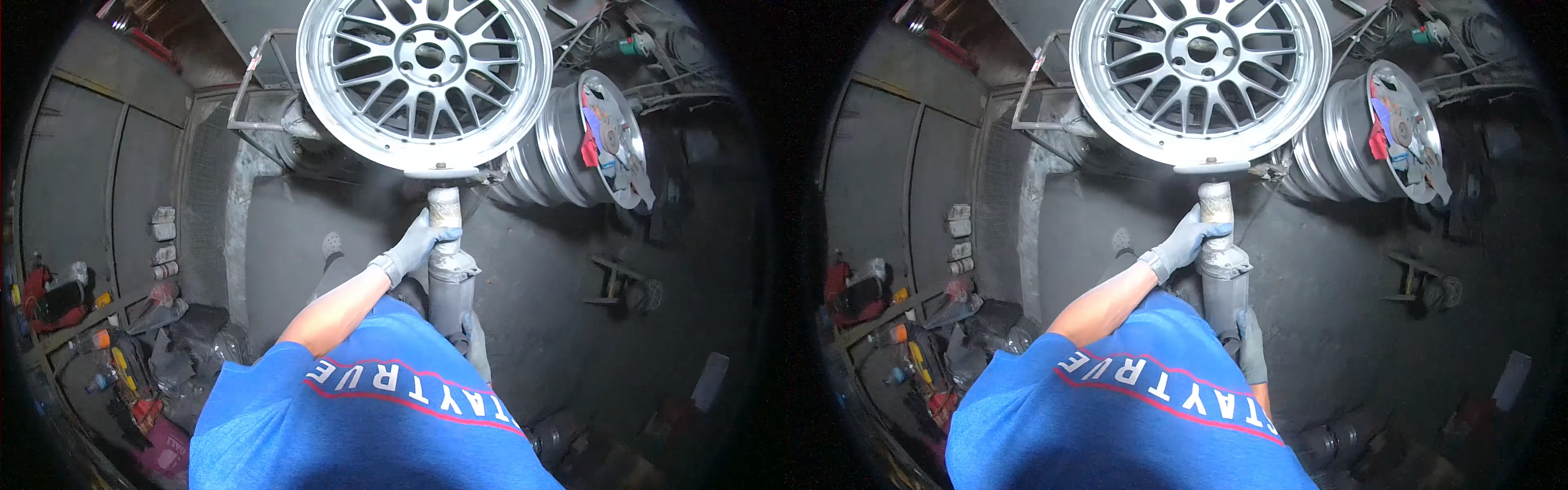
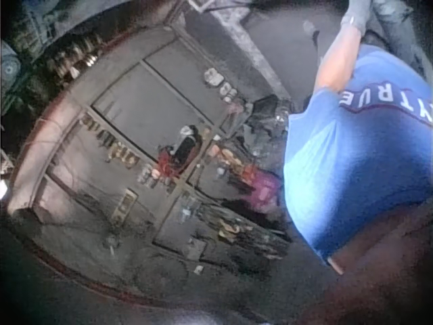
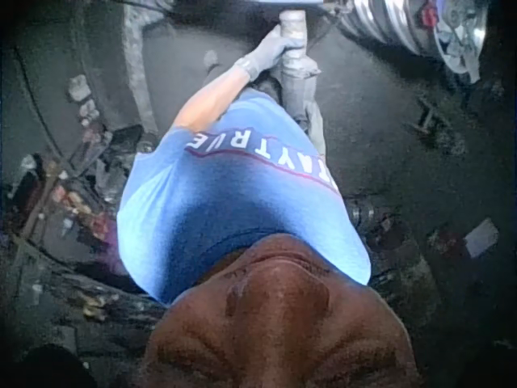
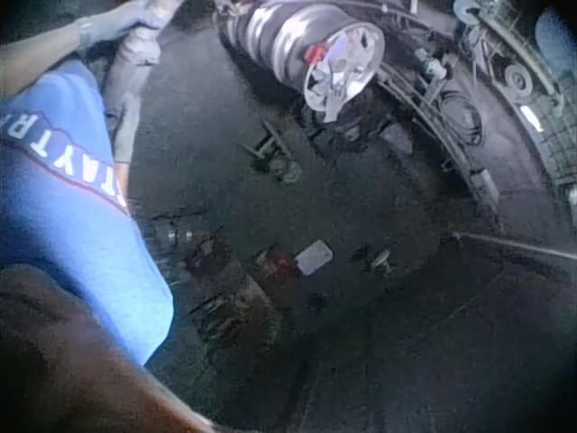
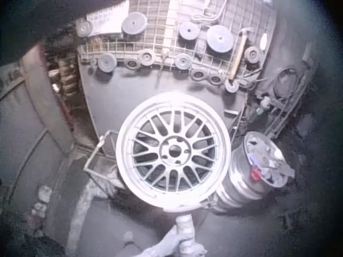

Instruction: The person uses a handheld rotary polisher with a buffing pad to polish the outer rim of a silver alloy wheel. The wheel is mounted on a stand, and the person moves the tool along the rim edge repeatedly, occasionally pausing to reposition the wheel.

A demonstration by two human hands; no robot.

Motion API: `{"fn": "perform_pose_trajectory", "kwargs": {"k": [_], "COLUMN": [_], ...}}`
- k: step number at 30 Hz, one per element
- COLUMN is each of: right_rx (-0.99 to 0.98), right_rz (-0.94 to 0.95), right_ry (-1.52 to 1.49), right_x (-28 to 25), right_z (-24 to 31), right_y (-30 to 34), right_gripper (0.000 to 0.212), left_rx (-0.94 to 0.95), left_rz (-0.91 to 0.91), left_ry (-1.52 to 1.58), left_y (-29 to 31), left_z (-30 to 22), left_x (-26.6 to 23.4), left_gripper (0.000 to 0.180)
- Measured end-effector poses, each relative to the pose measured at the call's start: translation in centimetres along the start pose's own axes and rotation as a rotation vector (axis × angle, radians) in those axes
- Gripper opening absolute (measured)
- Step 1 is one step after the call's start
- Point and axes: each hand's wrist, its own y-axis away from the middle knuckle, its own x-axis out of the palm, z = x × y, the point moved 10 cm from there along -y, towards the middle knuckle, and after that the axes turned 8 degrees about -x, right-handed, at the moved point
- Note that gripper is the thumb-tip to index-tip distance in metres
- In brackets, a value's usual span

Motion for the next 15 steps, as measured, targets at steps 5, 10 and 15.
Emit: {"fn": "perform_pose_trajectory", "kwargs": {"k": [5, 10, 15], "right_rx": [0.029, -0.111, -0.172], "right_rz": [0.014, 0.125, 0.172], "right_ry": [-0.123, 0.025, 0.203], "right_x": [7.9, 13.4, 15.8], "right_z": [-3.0, -3.6, -3.3], "right_y": [2.5, 1.8, -1.9], "right_gripper": [0.078, 0.073, 0.068], "left_rx": [-0.05, -0.026, 0.058], "left_rz": [-0.015, -0.06, -0.106], "left_ry": [-0.021, -0.06, -0.064], "left_y": [3.2, 6.2, 6.8], "left_z": [-2.6, -6.9, -11.5], "left_x": [-4.9, -8.5, -12.1], "left_gripper": [0.068, 0.058, 0.053]}}
